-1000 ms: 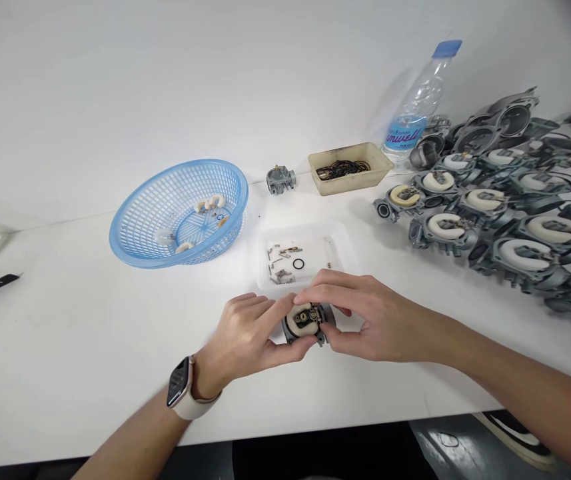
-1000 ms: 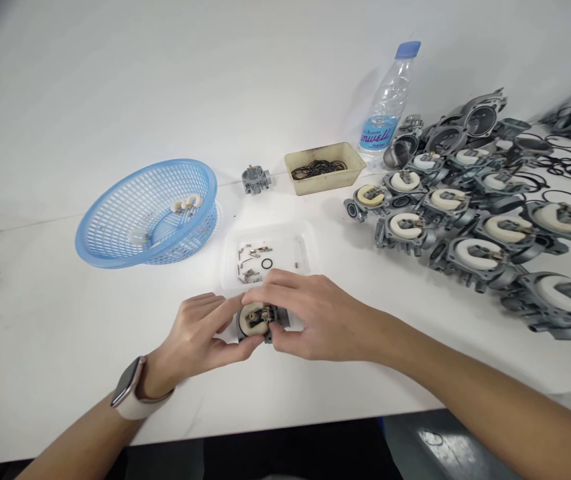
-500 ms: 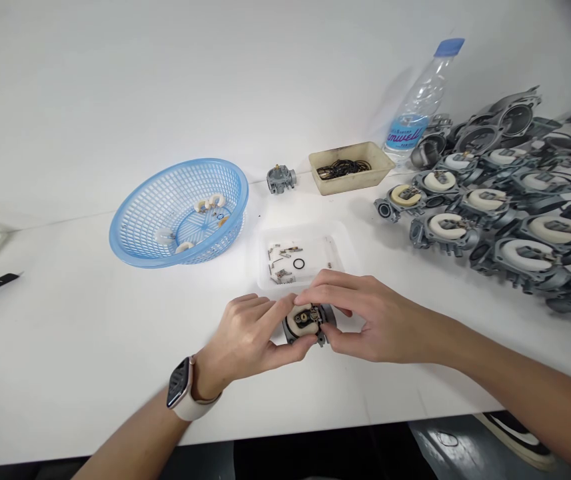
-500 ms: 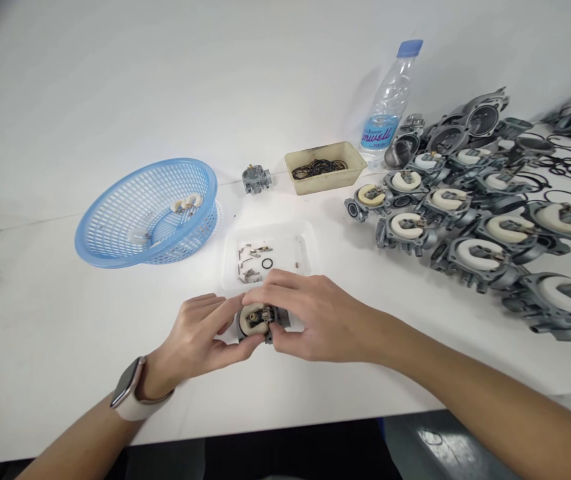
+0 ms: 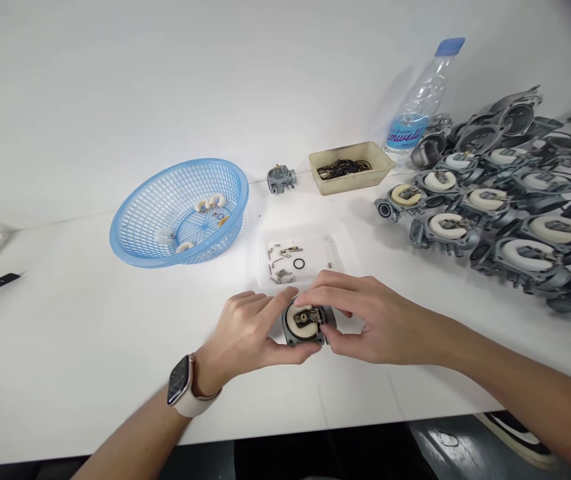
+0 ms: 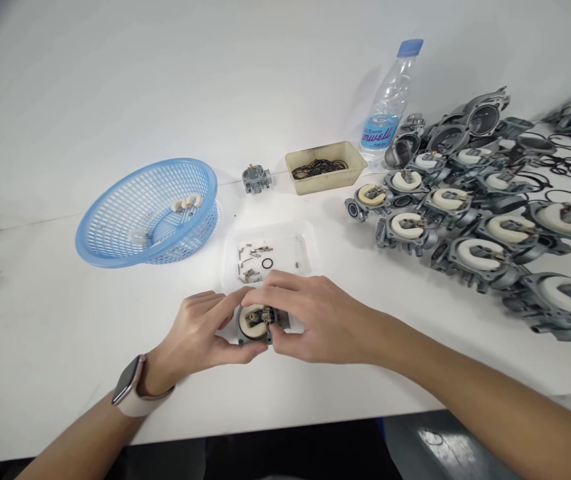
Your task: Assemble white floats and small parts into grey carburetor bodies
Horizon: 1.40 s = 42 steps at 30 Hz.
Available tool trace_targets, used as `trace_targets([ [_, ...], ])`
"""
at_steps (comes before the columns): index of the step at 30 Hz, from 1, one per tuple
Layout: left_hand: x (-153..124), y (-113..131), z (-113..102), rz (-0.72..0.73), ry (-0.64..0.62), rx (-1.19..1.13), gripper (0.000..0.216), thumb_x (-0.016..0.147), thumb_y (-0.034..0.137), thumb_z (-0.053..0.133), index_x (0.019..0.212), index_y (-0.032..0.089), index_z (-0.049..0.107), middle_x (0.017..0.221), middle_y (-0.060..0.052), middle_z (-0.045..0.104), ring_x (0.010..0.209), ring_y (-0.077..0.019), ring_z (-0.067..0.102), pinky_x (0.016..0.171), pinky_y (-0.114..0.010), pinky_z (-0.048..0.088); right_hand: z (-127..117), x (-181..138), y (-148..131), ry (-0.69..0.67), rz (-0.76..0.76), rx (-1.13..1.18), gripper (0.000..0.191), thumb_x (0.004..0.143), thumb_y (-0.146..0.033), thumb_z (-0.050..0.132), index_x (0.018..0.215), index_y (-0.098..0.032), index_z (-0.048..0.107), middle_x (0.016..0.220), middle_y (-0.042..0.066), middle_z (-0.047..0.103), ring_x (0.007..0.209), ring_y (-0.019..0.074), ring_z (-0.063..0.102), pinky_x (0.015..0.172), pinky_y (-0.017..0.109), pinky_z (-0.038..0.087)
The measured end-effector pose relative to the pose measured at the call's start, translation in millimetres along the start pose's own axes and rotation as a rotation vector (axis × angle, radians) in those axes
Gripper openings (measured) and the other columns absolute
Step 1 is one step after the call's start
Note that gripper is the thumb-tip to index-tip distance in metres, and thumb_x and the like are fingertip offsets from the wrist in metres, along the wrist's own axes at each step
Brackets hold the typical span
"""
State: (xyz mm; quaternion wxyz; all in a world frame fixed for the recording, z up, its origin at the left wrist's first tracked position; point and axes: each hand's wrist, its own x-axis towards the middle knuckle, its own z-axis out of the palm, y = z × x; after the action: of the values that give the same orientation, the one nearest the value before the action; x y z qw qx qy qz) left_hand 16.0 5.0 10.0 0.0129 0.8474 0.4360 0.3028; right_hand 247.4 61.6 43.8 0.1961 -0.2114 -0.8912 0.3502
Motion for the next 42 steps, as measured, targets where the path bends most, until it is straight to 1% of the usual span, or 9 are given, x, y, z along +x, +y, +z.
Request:
trace_targets([
  [5, -1.2, 0.4, 1.2, -0.006, -0.031, -0.014, 0.048, 0.085, 0.053, 0.071, 0.111, 0.014, 0.062, 0.063, 0.005, 0.064, 0.053, -0.0130, 0.064, 0.050, -0.027, 0.043, 0.3, -0.2, -0.4, -0.001, -0.004, -0.010, 0.043, 0.084, -0.008, 0.060, 0.124, -0.024, 0.062, 0.105, 0.002, 0.063, 0.073, 0.0113, 0.055, 0.061, 0.023, 0.047],
  [12, -1.0, 0.4, -0.5, 0.020, -0.045, -0.009, 0.042, 0.087, 0.052, 0.070, 0.106, 0.016, 0.062, 0.065, 0.005, 0.065, 0.053, -0.0137, 0.064, 0.050, -0.028, 0.042, 0.7, -0.7, 1.5, 0.007, 0.006, -0.013, 0.044, 0.084, -0.007, 0.060, 0.124, -0.025, 0.062, 0.104, 0.002, 0.063, 0.075, 0.0119, 0.055, 0.063, 0.023, 0.047],
  [21, -0.4, -0.3, -0.4, 0.021, -0.060, -0.011, 0.039, 0.087, 0.050, 0.070, 0.107, 0.017, 0.062, 0.066, 0.004, 0.067, 0.054, -0.0141, 0.065, 0.051, -0.028, 0.042, 0.6, 0.5, 1.1, 0.012, 0.003, -0.012, 0.044, 0.083, -0.006, 0.061, 0.123, -0.025, 0.063, 0.104, 0.001, 0.062, 0.074, 0.0117, 0.055, 0.062, 0.023, 0.047],
  [26, -0.5, 0.4, -1.4, 0.023, -0.054, -0.013, 0.039, 0.088, 0.050, 0.069, 0.107, 0.016, 0.061, 0.064, 0.004, 0.065, 0.052, -0.0139, 0.063, 0.049, -0.028, 0.042, -0.1, -0.6, 0.7, 0.001, 0.015, -0.014, 0.045, 0.084, -0.007, 0.060, 0.124, -0.025, 0.062, 0.103, 0.001, 0.062, 0.073, 0.0119, 0.055, 0.061, 0.023, 0.047],
  [31, -0.9, 0.1, -0.3, 0.017, -0.053, -0.020, 0.041, 0.088, 0.051, 0.070, 0.108, 0.016, 0.061, 0.066, 0.004, 0.066, 0.053, -0.0137, 0.064, 0.050, -0.028, 0.043, 0.9, -0.3, 2.0, 0.007, 0.001, -0.010, 0.045, 0.084, -0.008, 0.061, 0.125, -0.025, 0.062, 0.104, 0.002, 0.062, 0.076, 0.0127, 0.057, 0.062, 0.023, 0.048],
  [42, -0.4, 0.3, -1.2, 0.025, -0.066, -0.014, 0.040, 0.090, 0.052, 0.066, 0.109, 0.017, 0.061, 0.065, 0.003, 0.066, 0.052, -0.0140, 0.064, 0.050, -0.028, 0.041, 0.5, 0.2, 2.1, 0.002, 0.015, -0.024, 0.044, 0.085, -0.008, 0.060, 0.125, -0.025, 0.062, 0.106, 0.003, 0.063, 0.076, 0.0129, 0.056, 0.062, 0.023, 0.048],
])
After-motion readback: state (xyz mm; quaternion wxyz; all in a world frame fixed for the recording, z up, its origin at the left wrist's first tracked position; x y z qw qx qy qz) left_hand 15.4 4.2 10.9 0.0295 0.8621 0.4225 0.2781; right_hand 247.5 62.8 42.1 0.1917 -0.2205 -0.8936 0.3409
